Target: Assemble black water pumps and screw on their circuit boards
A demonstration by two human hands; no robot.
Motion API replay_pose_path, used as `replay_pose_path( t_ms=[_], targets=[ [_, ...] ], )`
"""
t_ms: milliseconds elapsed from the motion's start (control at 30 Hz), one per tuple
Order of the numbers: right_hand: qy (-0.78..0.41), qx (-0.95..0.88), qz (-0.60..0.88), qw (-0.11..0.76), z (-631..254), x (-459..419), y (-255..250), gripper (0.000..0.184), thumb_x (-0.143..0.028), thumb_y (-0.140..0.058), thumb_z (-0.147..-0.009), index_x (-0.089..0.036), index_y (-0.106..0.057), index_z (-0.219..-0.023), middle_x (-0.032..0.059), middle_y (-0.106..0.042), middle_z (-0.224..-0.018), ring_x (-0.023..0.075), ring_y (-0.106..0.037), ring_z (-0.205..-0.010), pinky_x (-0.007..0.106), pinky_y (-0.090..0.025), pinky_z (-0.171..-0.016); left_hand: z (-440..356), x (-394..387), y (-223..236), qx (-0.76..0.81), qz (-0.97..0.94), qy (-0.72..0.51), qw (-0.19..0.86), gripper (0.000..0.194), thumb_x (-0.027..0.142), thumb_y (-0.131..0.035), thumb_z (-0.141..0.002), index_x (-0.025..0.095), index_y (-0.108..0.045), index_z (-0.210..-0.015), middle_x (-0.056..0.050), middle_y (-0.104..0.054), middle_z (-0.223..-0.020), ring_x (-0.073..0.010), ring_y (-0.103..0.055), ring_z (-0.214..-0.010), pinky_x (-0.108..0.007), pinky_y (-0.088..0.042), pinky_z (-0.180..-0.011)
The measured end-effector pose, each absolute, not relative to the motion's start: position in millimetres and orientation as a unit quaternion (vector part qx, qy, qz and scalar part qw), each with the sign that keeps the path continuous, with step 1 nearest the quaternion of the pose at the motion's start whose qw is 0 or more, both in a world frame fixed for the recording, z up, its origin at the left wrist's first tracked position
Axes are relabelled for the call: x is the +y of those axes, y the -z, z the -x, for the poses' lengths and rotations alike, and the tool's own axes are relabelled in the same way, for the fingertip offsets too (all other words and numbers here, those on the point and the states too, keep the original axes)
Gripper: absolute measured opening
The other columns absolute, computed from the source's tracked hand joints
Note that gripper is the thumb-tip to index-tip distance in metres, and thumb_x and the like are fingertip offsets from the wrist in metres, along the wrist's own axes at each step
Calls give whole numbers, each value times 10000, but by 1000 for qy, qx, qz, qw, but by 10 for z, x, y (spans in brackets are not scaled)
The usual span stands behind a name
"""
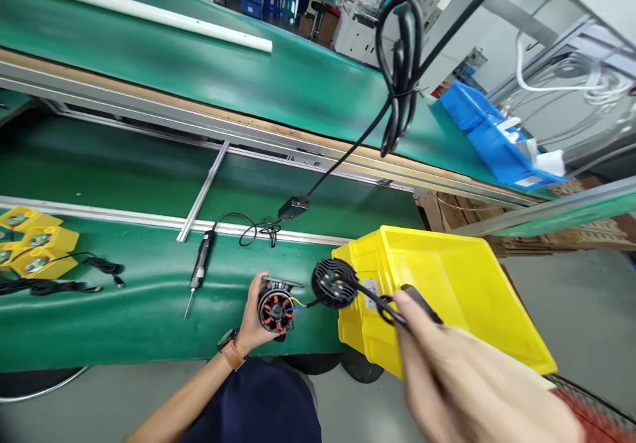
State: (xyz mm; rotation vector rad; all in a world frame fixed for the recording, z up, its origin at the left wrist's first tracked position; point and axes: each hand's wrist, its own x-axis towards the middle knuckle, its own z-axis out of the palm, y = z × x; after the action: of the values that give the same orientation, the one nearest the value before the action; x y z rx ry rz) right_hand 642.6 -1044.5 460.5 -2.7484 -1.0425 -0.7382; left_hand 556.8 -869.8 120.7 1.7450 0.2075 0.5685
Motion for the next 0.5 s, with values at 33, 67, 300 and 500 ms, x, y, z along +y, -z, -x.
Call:
replay_pose_path(
  t_ms=[33, 67, 300, 500],
  targets=[
    [222, -369, 900, 65, -6413, -10296, -4428, 441, -251, -676, -976, -318, -649, -1411, 6, -802, -920, 170, -718, -618, 328, -552, -647, -5505, -8644, -1074, 115, -760, -240, 593, 1202, 455, -891, -664, 260, -207, -1632, -192, -428, -1571, -453, -475, -1431, -654, -489, -1130],
    [203, -383, 898, 72, -6418, -10151, -4217, 361, -267, -632, -1006, -265, -684, -1363, 10, -803, -904, 156, -715, -604, 302, -544, -618, -5446, -8586, -920, 137, -766, -239, 580, 1185, 450, -882, -668, 267, -210, -1626, -185, -435, -1559, -451, -496, -1411, -646, -507, -1114],
    [248, -362, 898, 24, -6492, -9784, -3246, 228, -144, -603, -982, -182, -776, -1126, -21, -660, -595, 121, -574, -471, 273, -408, -509, -5168, -8359, -158, 208, -780, -236, 541, 1165, 475, -877, -637, 282, -238, -1592, -174, -482, -1507, -443, -550, -1354, -603, -532, -1101],
    [185, -510, 840, 9, -6383, -10338, -3888, 533, -192, -728, -883, -338, -659, -1391, -9, -667, -689, 195, -637, -652, 355, -526, -772, -5195, -8447, -381, 195, -796, -214, 531, 1254, 421, -956, -586, 216, -234, -1591, -221, -463, -1515, -449, -465, -1444, -627, -478, -1144]
  ],
)
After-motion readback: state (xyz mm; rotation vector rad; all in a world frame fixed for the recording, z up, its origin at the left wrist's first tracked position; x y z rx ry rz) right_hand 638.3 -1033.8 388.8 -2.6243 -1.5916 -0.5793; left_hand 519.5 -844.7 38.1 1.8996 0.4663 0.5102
